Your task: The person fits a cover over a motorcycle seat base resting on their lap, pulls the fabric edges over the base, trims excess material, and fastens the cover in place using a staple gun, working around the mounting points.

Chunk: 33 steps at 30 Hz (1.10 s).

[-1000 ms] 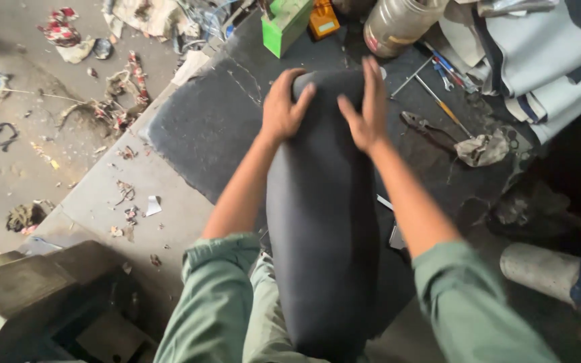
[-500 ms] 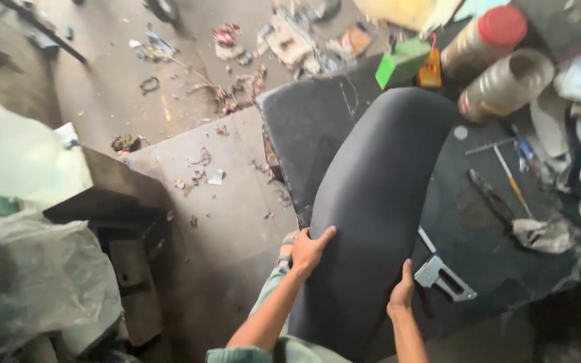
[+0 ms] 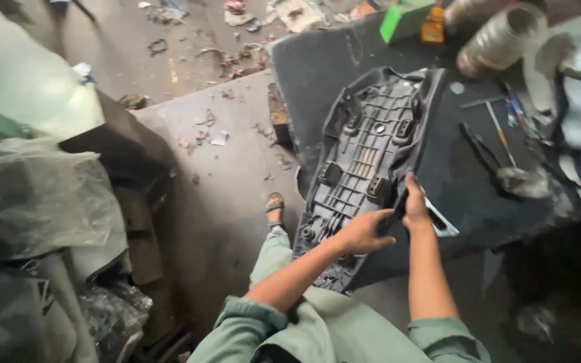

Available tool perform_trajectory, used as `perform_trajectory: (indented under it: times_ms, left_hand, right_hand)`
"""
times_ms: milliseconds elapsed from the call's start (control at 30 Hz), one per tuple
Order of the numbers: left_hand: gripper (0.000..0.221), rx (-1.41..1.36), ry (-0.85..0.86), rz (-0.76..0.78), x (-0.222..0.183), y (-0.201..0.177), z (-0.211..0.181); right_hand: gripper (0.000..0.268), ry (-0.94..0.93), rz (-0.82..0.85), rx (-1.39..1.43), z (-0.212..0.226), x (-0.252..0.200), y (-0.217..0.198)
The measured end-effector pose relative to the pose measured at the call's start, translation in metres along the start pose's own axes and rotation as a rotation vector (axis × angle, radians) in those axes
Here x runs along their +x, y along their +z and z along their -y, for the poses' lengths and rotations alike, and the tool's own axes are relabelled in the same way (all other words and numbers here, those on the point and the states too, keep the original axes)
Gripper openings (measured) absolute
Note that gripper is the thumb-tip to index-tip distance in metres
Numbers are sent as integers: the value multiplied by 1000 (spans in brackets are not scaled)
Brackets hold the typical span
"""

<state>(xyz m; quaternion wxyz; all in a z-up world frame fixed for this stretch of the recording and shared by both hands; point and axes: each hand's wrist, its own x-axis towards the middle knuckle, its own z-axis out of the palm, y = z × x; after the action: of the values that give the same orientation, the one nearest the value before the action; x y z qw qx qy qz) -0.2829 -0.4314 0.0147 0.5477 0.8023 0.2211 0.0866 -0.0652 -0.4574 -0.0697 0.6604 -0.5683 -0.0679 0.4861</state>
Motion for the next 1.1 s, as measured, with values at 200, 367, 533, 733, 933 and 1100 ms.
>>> perform_trajectory:
  times_ms: [200,367,533,733,933,1100]
  left_hand:
    - [54,159,6,-683,-53,-44,38]
    - [59,-9,-423,-495,-81,-38,193]
    - [51,-453,-624,-138,-82,-15,216]
    - [43,-463,-653,-172,-75,-12,228]
    - [46,-450,-662,-297,-71,-29,238]
    - [49,-422,-626,-327,-39,-71,223]
  right_hand:
    - [61,25,-349,-430,-67,10,-67]
    - [66,-34,-290,-359,-97,1,-104]
    - [63,-120,-326,-363,-131,9,-133]
    - [55,-70,-381,-587,-55,-29,-68]
    - [46,-273,-218,-359,-9,-43,-29]
    - [41,-184,-51,-288,23,-24,-7]
